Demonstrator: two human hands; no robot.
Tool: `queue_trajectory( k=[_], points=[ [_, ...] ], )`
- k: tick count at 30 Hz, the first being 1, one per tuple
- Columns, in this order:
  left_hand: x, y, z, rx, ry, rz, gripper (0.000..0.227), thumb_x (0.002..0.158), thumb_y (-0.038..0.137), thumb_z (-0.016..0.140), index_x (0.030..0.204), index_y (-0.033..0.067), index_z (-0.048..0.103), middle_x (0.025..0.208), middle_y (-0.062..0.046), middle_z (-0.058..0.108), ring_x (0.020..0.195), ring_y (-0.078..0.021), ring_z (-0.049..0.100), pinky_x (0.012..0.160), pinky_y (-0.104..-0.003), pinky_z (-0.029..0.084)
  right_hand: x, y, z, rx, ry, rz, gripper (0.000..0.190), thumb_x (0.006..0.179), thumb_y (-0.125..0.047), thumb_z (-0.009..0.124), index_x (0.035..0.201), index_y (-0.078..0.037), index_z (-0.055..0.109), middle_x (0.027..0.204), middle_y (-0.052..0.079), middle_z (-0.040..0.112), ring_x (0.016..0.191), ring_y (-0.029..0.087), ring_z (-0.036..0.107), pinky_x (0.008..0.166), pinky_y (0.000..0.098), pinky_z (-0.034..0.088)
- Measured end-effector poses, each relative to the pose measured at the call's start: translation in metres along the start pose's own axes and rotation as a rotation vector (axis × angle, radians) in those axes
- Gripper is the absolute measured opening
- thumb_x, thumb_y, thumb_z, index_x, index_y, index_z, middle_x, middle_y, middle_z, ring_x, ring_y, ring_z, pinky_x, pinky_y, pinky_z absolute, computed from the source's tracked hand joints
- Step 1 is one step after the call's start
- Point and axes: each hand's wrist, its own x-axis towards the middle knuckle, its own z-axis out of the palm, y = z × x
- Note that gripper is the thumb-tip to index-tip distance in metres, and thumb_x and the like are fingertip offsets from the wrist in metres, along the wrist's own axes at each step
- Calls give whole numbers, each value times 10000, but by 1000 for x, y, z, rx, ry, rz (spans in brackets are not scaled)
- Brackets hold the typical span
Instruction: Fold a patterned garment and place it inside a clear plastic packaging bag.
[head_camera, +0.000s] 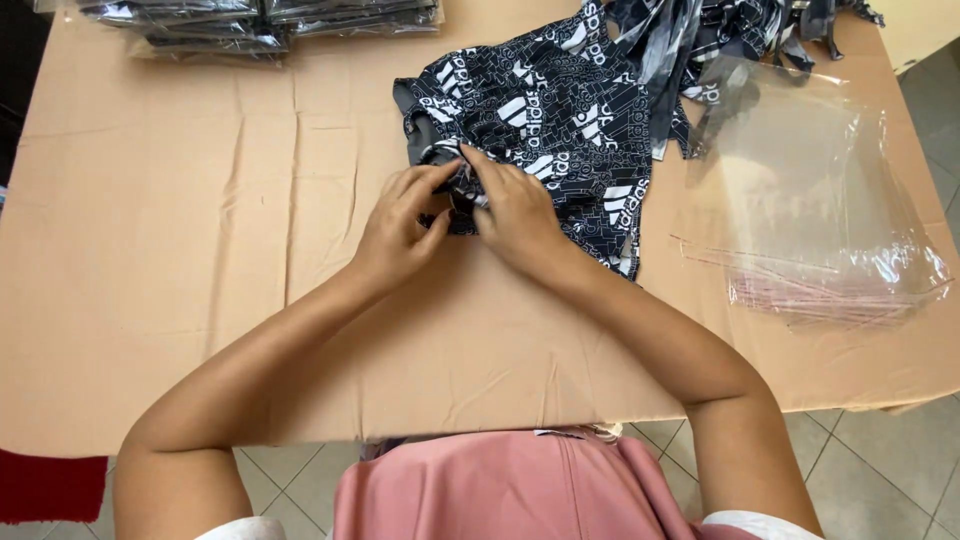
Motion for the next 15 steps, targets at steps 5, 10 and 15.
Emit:
queue_trajectory(
  k=[5,10,15],
  points=[
    [4,-37,3,411,102,-50,817,792,148,853,1501,115,449,1128,-101,499,1069,-302,487,900,-453,432,3,15,-19,437,193,-4,573,842,117,479,1375,-70,574,1211,240,698,1195,434,631,1019,533,489],
    [7,-78,-7,525,-27,-233,529,733,157,824,1222,210,630,1134,-35,515,1133,-295,500,922,-468,414,11,31,-41,636,290,17,477,888,171,434,1252,-37,661,1124,194,696,1135,321,644,1035,474,494],
    [43,-70,-67,991,364,142,220,867,20,627,978,203,677,779,-13,633,617,-240,540,466,-404,359,13,48,-41,502,294,-6,564,765,92,371,1229,-65,649,1259,98,671,1243,239,604,1124,366,436]
  ],
)
